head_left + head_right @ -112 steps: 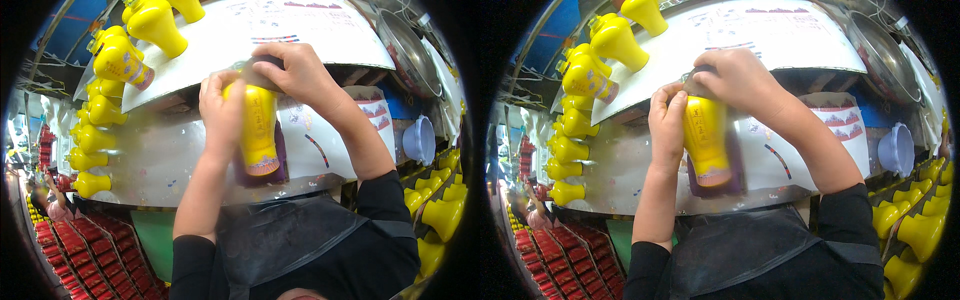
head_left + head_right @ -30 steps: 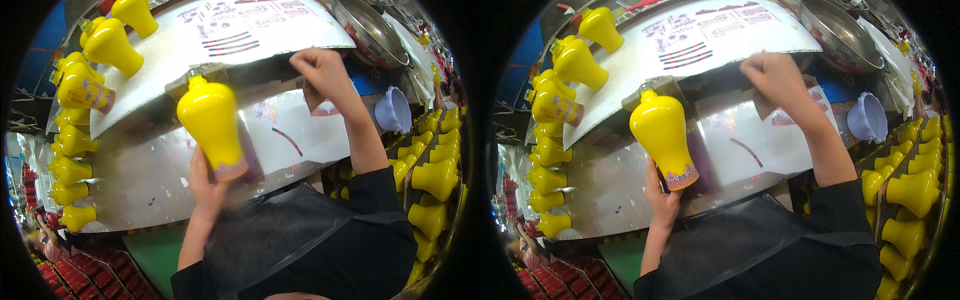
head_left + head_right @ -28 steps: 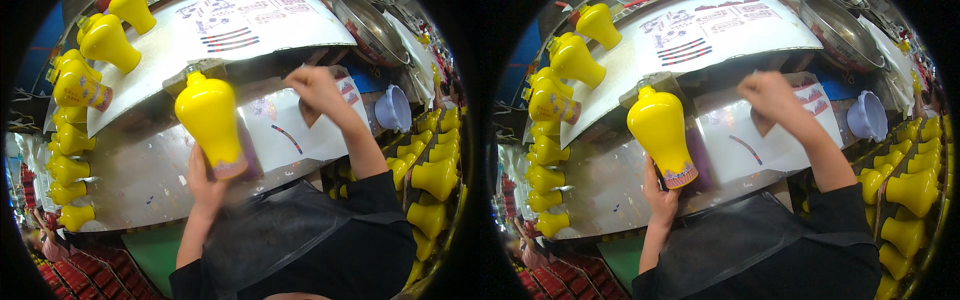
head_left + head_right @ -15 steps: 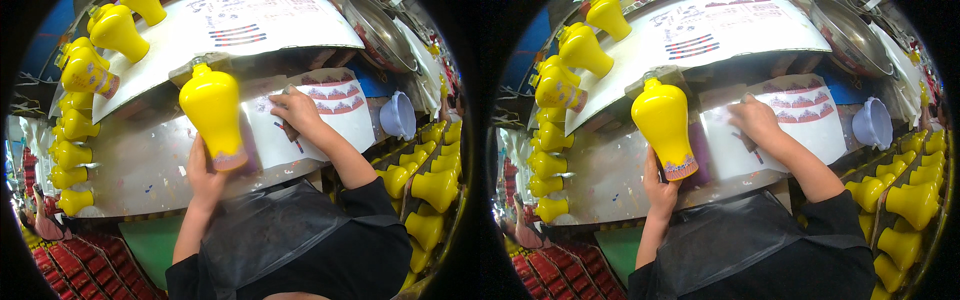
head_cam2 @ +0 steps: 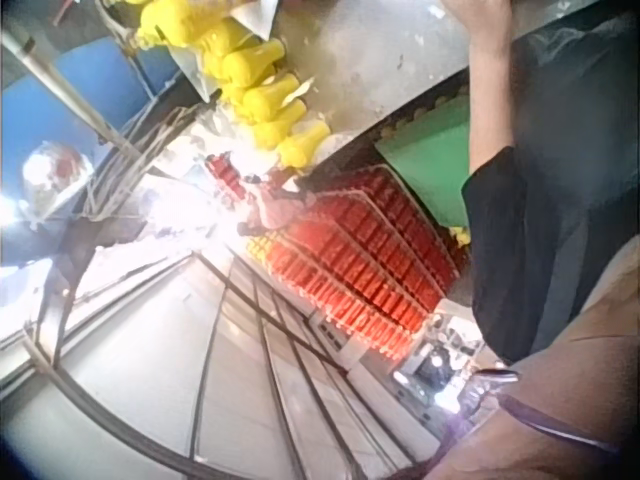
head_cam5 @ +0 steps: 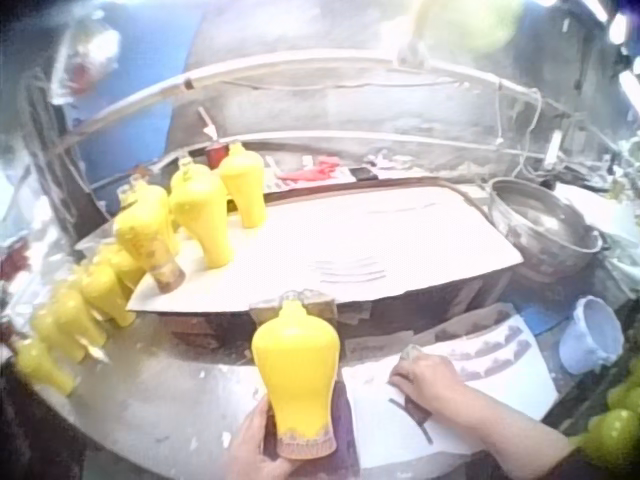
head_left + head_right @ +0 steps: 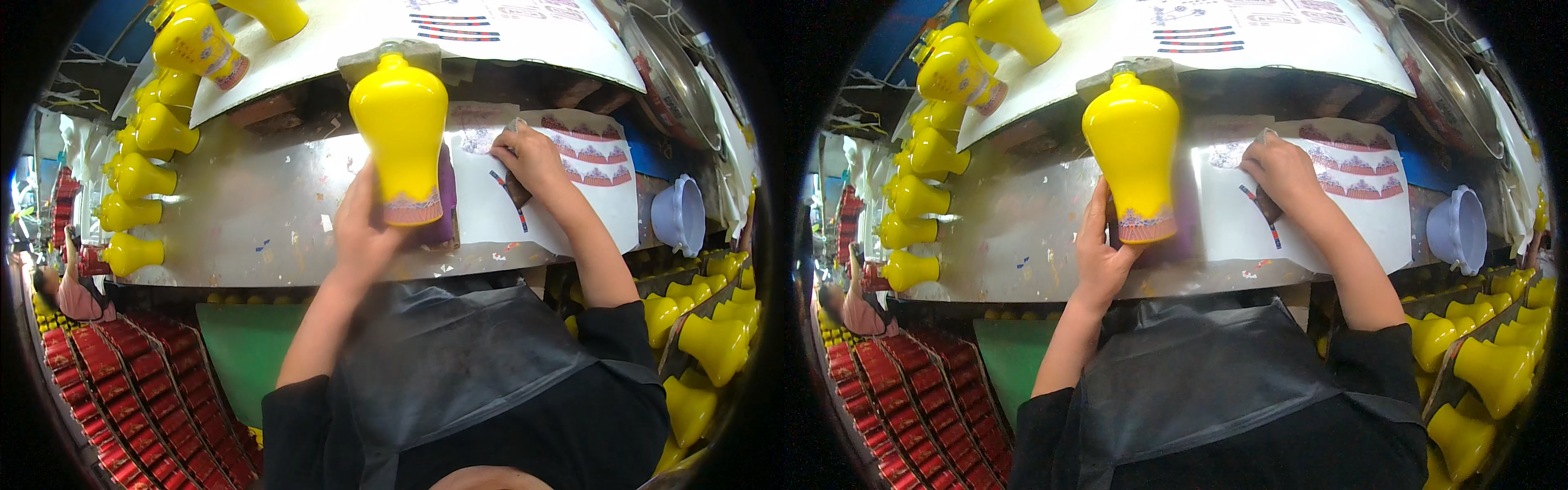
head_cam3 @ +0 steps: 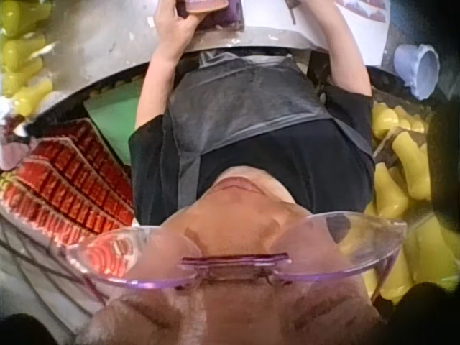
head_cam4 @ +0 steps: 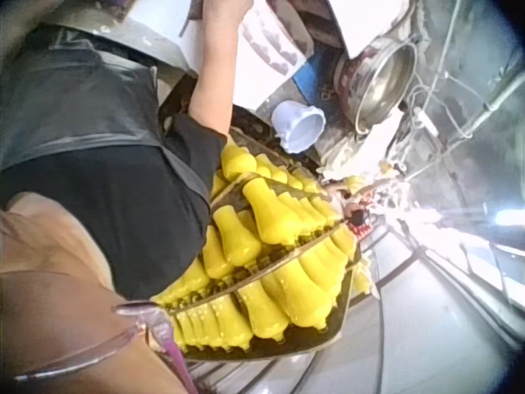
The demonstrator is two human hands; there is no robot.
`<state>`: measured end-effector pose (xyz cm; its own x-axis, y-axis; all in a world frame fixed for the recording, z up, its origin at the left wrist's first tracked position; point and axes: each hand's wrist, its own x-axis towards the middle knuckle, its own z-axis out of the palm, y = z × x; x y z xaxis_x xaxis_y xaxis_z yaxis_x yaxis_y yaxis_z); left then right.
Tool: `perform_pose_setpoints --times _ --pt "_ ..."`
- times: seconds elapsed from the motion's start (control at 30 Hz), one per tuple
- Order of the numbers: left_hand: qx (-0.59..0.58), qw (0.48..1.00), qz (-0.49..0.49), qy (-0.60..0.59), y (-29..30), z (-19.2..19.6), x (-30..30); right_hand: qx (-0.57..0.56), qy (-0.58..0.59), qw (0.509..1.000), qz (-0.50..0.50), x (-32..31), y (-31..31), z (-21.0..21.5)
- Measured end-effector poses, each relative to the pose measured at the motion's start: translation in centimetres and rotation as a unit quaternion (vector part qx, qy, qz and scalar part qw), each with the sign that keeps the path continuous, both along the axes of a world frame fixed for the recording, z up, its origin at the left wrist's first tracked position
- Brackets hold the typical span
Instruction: The person applies decorative stickers to yellow ceramic bottles, smoothing each label by hand and rotating the bottle to align the design. The person then places a small seal around the bottle neck and sets the finished bottle aside.
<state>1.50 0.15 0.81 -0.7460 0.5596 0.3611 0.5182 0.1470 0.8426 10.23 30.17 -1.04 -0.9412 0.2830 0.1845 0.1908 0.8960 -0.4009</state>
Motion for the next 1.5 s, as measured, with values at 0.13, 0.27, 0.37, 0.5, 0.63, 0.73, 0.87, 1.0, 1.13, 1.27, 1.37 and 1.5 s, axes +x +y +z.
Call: perform_pose_setpoints --times 0.13,0.27,0.37,0.5,0.63,0.73,0.87,1.0,1.13,1.27,1.37,1.5 --pt "0.007 1.0 -0.002 -0.028 0.1 0.5 0.4 -0.011 -0.031 0.999 0.036 -0.7 0.7 1.0" --pt "0.042 0.993 0.044 0.106 0.0 1.0 0.4 -0.301 -0.065 0.95 -0.05 -0.7 0.5 3.8" --pt "0.021 0.972 0.055 0.225 0.3 2.4 0.6 -0.491 -0.055 0.866 -0.073 -0.1 -1.0 6.4" --pt "0.0 0.953 0.015 0.301 2.7 5.1 1.8 -0.635 -0.027 0.772 -0.029 2.0 -4.2 9.7" --pt "0.011 0.96 0.011 0.278 4.8 7.0 2.5 -0.677 -0.003 0.735 -0.024 3.6 -7.3 11.5" --pt "0.07 0.964 0.008 0.256 5.2 7.4 2.7 -0.667 0.006 0.745 -0.002 4.1 -8.4 12.7" --pt "0.085 0.991 -0.018 0.105 4.3 7.7 3.1 -0.576 0.054 0.816 0.024 4.3 -8.5 14.2" --pt "0.083 0.996 -0.035 -0.028 3.1 8.5 3.0 -0.366 0.055 0.926 0.067 4.0 -8.0 15.5" --pt "0.035 0.994 -0.067 -0.082 2.4 9.7 2.9 -0.257 0.034 0.954 0.148 2.5 -7.7 16.1" --pt "0.02 0.99 -0.076 -0.12 1.9 10.3 2.2 -0.307 -0.011 0.935 0.178 0.7 -7.5 16.6" --pt "0.023 0.993 -0.061 -0.1 1.8 10.0 1.3 -0.339 -0.013 0.925 0.173 -0.6 -7.4 16.9" --pt "0.053 0.989 -0.012 -0.141 2.4 8.6 -0.9 -0.225 0.059 0.953 0.197 -4.2 -7.5 16.4"
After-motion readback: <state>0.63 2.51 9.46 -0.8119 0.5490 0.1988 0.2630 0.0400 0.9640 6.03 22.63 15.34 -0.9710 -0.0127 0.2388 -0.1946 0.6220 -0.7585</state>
